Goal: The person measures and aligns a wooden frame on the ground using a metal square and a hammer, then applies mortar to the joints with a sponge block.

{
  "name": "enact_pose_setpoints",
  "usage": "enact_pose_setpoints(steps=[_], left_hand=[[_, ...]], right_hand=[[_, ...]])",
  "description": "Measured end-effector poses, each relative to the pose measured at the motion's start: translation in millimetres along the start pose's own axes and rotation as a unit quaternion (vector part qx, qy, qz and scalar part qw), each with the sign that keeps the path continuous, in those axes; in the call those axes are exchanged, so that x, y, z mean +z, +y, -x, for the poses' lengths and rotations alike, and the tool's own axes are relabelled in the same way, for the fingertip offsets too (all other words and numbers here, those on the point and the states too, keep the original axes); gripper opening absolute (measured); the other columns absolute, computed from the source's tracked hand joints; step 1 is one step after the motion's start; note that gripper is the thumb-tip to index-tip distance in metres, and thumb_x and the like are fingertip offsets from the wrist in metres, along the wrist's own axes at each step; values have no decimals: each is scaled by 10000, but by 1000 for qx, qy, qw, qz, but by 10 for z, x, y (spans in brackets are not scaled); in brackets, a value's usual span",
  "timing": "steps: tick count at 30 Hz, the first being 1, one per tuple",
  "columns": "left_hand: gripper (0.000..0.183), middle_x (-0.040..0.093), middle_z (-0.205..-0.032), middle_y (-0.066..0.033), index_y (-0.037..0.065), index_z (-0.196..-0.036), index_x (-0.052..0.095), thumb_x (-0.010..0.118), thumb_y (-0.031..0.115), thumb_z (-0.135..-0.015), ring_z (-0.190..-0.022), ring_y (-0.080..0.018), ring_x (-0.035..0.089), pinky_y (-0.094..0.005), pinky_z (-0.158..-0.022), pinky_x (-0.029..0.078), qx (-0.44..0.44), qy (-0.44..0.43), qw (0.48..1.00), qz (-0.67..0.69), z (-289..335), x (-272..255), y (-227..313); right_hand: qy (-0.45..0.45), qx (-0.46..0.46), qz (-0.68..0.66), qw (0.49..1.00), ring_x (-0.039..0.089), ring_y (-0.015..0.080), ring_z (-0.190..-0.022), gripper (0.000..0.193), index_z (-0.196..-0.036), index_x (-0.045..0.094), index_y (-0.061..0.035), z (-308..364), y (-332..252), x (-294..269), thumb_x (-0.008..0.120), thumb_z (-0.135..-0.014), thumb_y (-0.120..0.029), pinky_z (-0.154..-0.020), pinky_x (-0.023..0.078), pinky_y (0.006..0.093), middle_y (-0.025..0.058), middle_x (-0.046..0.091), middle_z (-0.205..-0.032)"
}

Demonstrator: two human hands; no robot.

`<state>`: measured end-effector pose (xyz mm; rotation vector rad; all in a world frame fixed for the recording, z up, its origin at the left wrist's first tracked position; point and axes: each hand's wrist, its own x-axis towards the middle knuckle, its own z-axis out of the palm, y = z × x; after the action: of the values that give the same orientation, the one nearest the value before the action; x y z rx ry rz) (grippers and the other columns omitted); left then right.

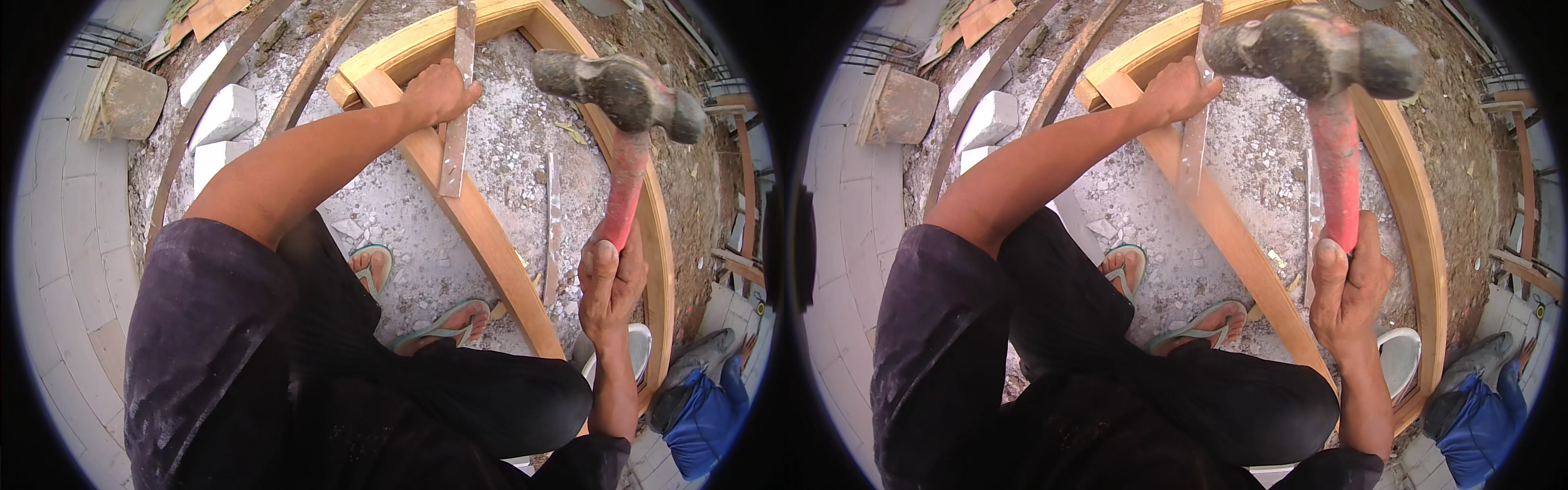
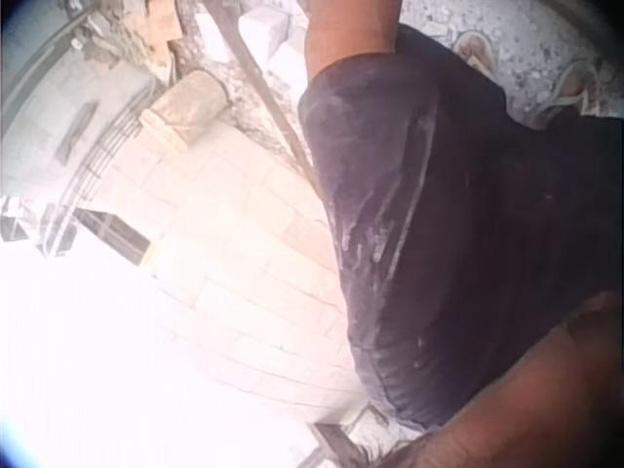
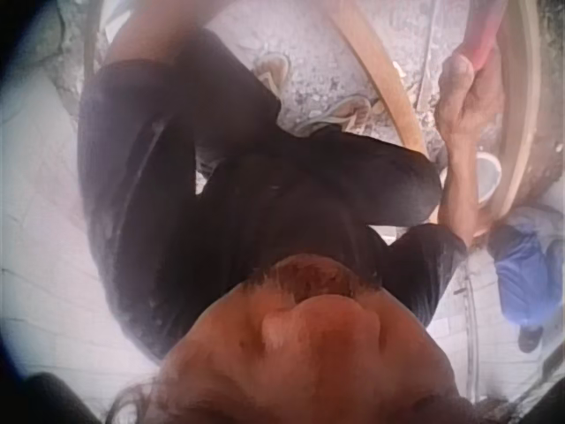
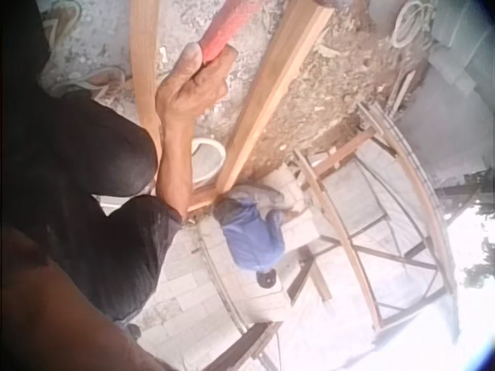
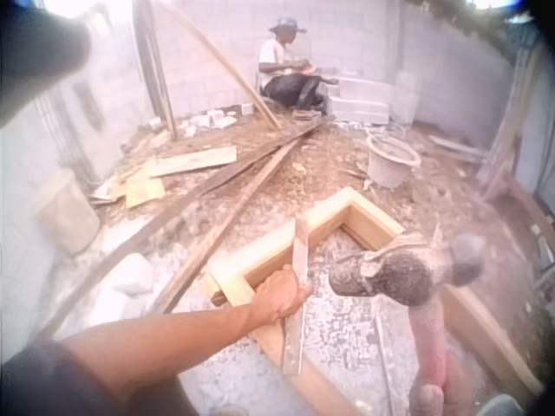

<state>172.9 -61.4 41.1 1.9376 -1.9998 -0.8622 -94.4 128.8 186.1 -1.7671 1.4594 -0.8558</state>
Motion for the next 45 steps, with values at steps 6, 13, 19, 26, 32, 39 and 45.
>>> enact_pose_setpoints(steps=[6,13,19,26,32,39,45], left_hand=[[691,669,-1141,-338,-154,-1179,538,601,493,-946,-1099,-466,660,-509,-972,525,28,-6,1000,12,-59,77,143],[680,669,-1159,-326,-145,-1192,536,605,488,-952,-1121,-449,659,-502,-975,527,52,45,997,29,-29,60,-147],[698,668,-1160,-325,-152,-1183,539,610,502,-951,-1114,-447,659,-496,-980,525,11,4,1000,0,-68,73,152],[668,664,-1165,-337,-149,-1176,549,601,479,-954,-1118,-462,655,-505,-983,521,-2,-1,1000,6,-43,42,-24],[671,675,-1138,-333,-148,-1181,545,611,477,-945,-1100,-462,663,-515,-971,523,27,20,999,-1,-100,123,58],[681,671,-1142,-336,-158,-1186,537,607,477,-950,-1105,-457,662,-505,-977,521,-17,2,1000,2,-13,-2,-5],[674,678,-1131,-329,-151,-1163,553,598,487,-951,-1095,-452,666,-507,-964,529,27,34,999,-5,-89,114,73]], right_hand=[[-121,-1,172,978,546,237,-490,229,-1042,534,1,46,243,98,583,-1030,-222,-488,394,368,136,477,-560],[-63,-49,94,992,534,241,-471,236,-1069,531,4,-87,-93,48,538,-1060,-231,-487,400,377,118,468,-558],[-205,10,238,949,571,381,-513,256,-1043,517,15,-63,226,129,558,-1042,-237,-485,403,401,187,511,-577],[44,11,-148,988,473,98,-521,327,-1084,519,48,-104,-173,31,509,-1081,-280,-467,370,337,84,410,-560],[-160,59,157,973,570,431,-555,258,-1024,514,3,-52,77,58,535,-1063,-251,-524,420,449,233,510,-600],[39,15,-81,996,526,109,-514,302,-1108,546,42,-110,-84,99,512,-1075,-257,-487,397,352,87,467,-568],[-199,82,155,964,497,489,-552,302,-1053,495,28,-1,276,85,549,-1055,-269,-524,396,499,262,478,-594]])
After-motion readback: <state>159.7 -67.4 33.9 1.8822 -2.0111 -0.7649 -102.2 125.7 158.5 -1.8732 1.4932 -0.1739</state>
